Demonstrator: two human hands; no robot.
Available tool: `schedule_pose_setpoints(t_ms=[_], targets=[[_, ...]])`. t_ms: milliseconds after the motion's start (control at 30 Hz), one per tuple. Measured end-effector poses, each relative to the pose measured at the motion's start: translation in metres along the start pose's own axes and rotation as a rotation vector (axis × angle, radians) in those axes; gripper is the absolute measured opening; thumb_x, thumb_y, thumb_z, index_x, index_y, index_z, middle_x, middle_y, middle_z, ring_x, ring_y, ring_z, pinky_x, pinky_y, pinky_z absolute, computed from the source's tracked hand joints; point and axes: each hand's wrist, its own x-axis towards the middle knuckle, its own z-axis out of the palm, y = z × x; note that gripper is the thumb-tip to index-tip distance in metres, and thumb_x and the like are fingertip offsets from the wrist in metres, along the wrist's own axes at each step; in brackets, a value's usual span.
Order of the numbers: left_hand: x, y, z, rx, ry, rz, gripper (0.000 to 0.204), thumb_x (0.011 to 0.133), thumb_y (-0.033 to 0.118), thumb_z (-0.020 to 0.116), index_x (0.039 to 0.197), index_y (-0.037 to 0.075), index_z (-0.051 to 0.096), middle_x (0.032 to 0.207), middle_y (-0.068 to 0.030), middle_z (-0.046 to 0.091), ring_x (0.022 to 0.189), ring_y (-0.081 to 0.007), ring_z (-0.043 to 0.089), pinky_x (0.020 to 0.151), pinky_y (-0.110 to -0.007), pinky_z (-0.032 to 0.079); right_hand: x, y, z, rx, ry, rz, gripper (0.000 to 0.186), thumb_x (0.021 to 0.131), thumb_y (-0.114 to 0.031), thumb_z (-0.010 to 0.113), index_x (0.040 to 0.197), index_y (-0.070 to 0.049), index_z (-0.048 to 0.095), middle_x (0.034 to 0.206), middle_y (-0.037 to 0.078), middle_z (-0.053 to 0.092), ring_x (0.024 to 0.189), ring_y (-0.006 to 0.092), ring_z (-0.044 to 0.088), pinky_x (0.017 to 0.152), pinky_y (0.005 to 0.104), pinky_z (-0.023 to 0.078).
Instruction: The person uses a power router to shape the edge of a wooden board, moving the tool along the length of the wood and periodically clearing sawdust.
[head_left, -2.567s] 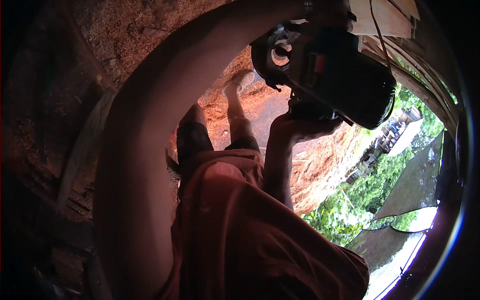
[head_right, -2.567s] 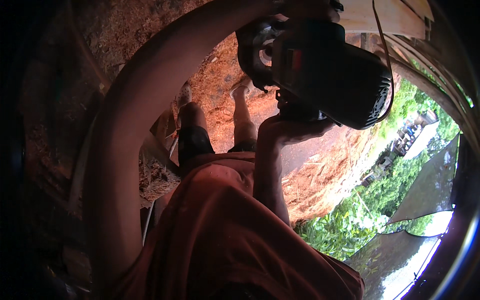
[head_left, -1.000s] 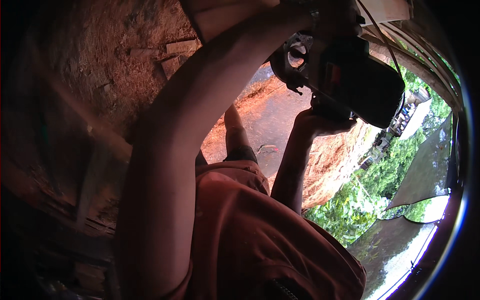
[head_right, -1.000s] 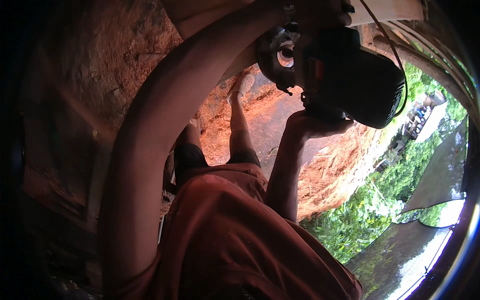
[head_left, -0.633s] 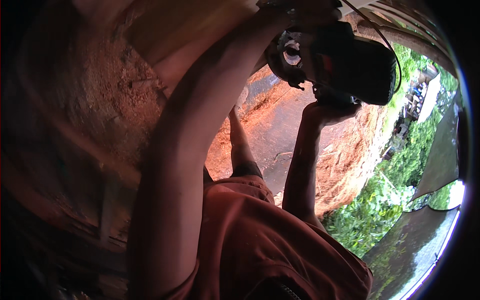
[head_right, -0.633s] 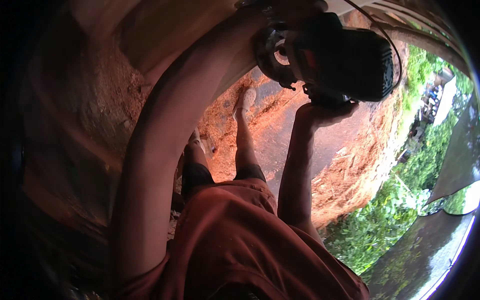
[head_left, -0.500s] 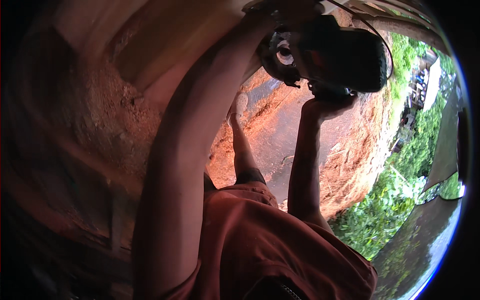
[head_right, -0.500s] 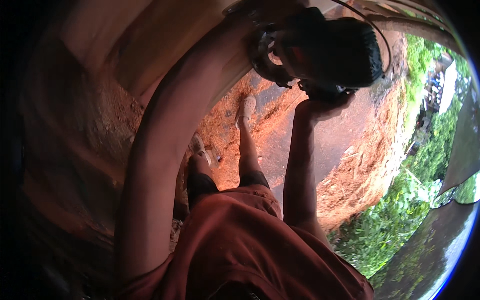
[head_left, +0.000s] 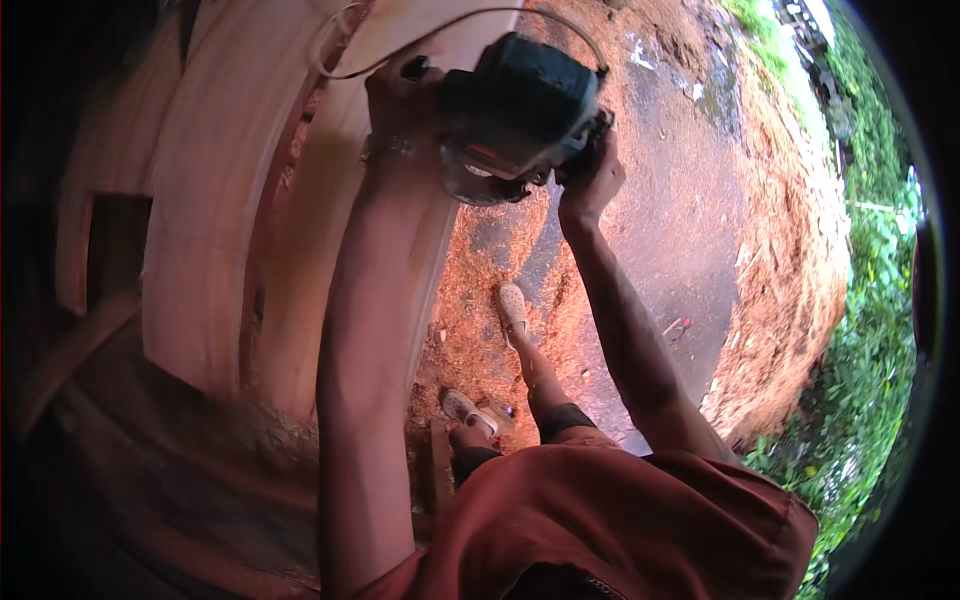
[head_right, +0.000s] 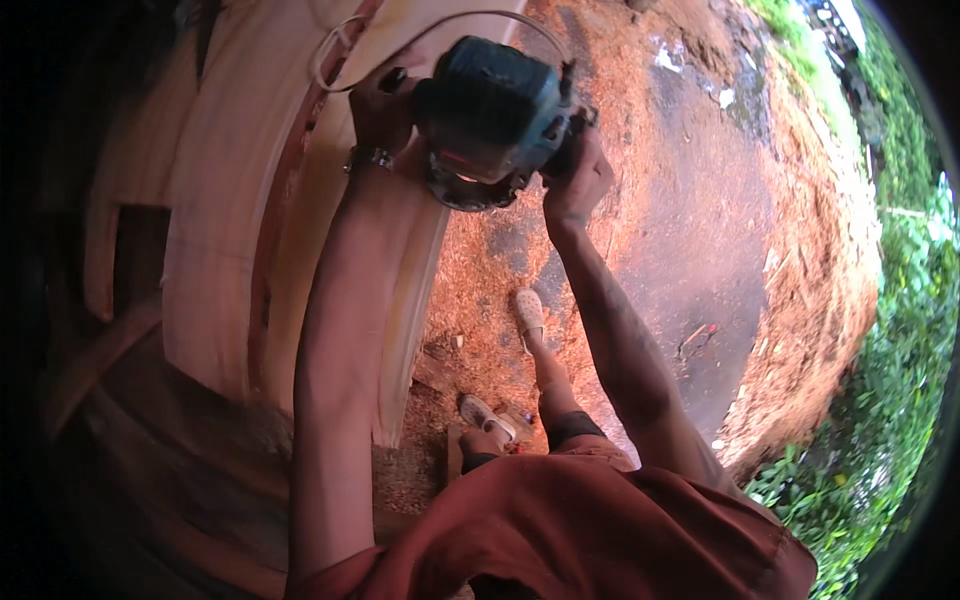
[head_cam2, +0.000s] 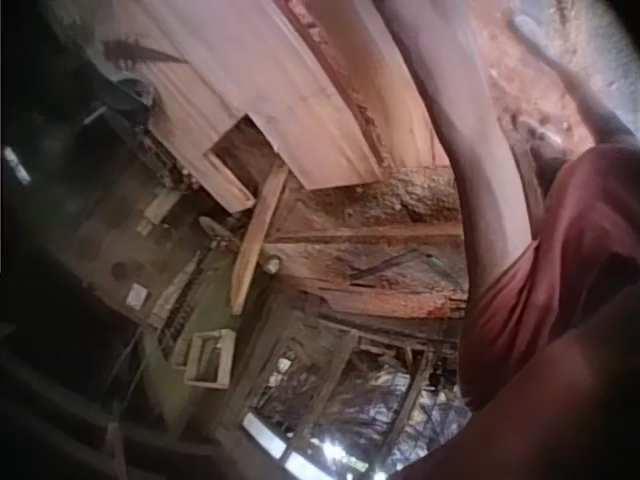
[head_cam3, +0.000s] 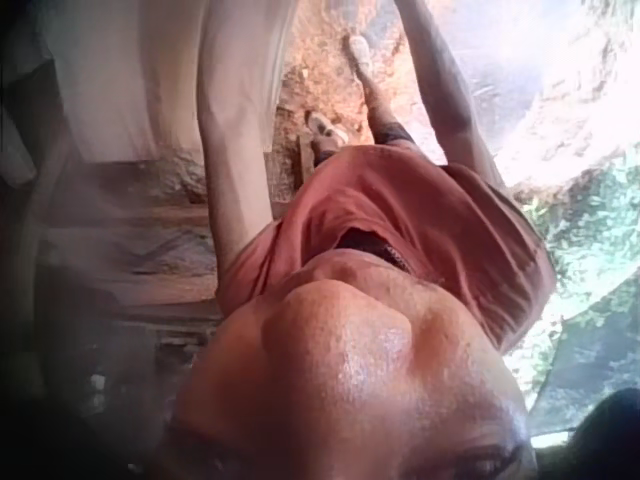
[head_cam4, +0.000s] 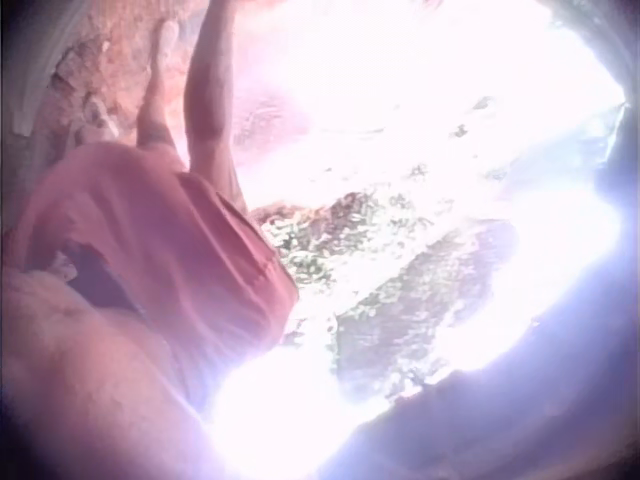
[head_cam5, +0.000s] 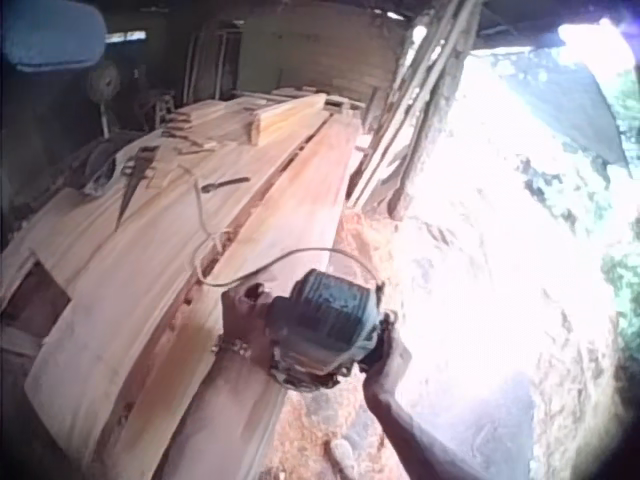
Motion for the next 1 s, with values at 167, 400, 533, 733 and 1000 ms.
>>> schedule_pose_setpoints(t_ms=[167, 400, 533, 733, 1000], targets=[[0.038, -0.019, 0.032, 0.201, -0.018, -0.003, 0.042, 0.082, 0.021, 0.069, 0.121, 0.007, 0.072, 0.072, -0.0068, 0.063, 0.066, -0.0183, 0.061, 0.062, -0.034, 0.049, 0.058, 0.017, 0.006, -0.090, -0.017, -0.087, 0.056, 0.105, -0.050, 0.050, 0.080, -0.002, 0.065, 0.061, 0.003, 0.058, 0.047, 0.0120, 0.054, 0.043, 0.0286, 0.041], [0.113, -0.129, 0.013, 0.481, -0.153, -0.135, 0.040, 0.088, 0.023, 0.069, 0.125, 0.007, 0.068, 0.083, -0.0065, 0.074, 0.077, -0.0172, 0.070, 0.069, -0.038, 0.055, 0.117, 0.023, 0.034, -0.103, -0.018, -0.161, 0.058, 0.106, -0.045, 0.051, 0.069, -0.002, 0.063, 0.058, 0.004, 0.059, 0.051, 0.0110, 0.055, 0.048, 0.0281, 0.043], [0.144, -0.158, 0.034, 0.893, -0.194, 0.414, 0.039, 0.087, 0.036, 0.073, 0.115, 0.009, 0.069, 0.093, -0.0076, 0.076, 0.083, -0.0258, 0.072, 0.074, -0.041, 0.055, 0.160, 0.032, 0.038, -0.171, 0.003, -0.174, 0.056, 0.097, -0.046, 0.059, 0.071, 0.003, 0.064, 0.061, 0.015, 0.063, 0.058, 0.0236, 0.062, 0.059, 0.0390, 0.049], [0.181, -0.155, 0.091, 0.899, -0.194, 0.545, 0.031, 0.083, 0.036, 0.075, 0.104, 0.012, 0.071, 0.084, -0.0062, 0.074, 0.076, -0.0270, 0.070, 0.066, -0.041, 0.052, 0.215, 0.023, 0.056, -0.123, -0.031, -0.128, 0.047, 0.104, -0.038, 0.056, 0.075, -0.002, 0.058, 0.061, 0.001, 0.052, 0.057, 0.0118, 0.049, 0.054, 0.0305, 0.040], [0.247, -0.180, 0.129, 1.187, -0.175, 0.925, 0.026, 0.079, 0.040, 0.078, 0.087, 0.017, 0.071, 0.076, -0.0019, 0.072, 0.071, -0.0270, 0.069, 0.057, -0.041, 0.048, 0.298, 0.033, 0.071, -0.211, -0.036, -0.110, 0.047, 0.099, -0.037, 0.060, 0.070, 0.000, 0.056, 0.062, 0.010, 0.053, 0.060, 0.0176, 0.051, 0.056, 0.0371, 0.040]])
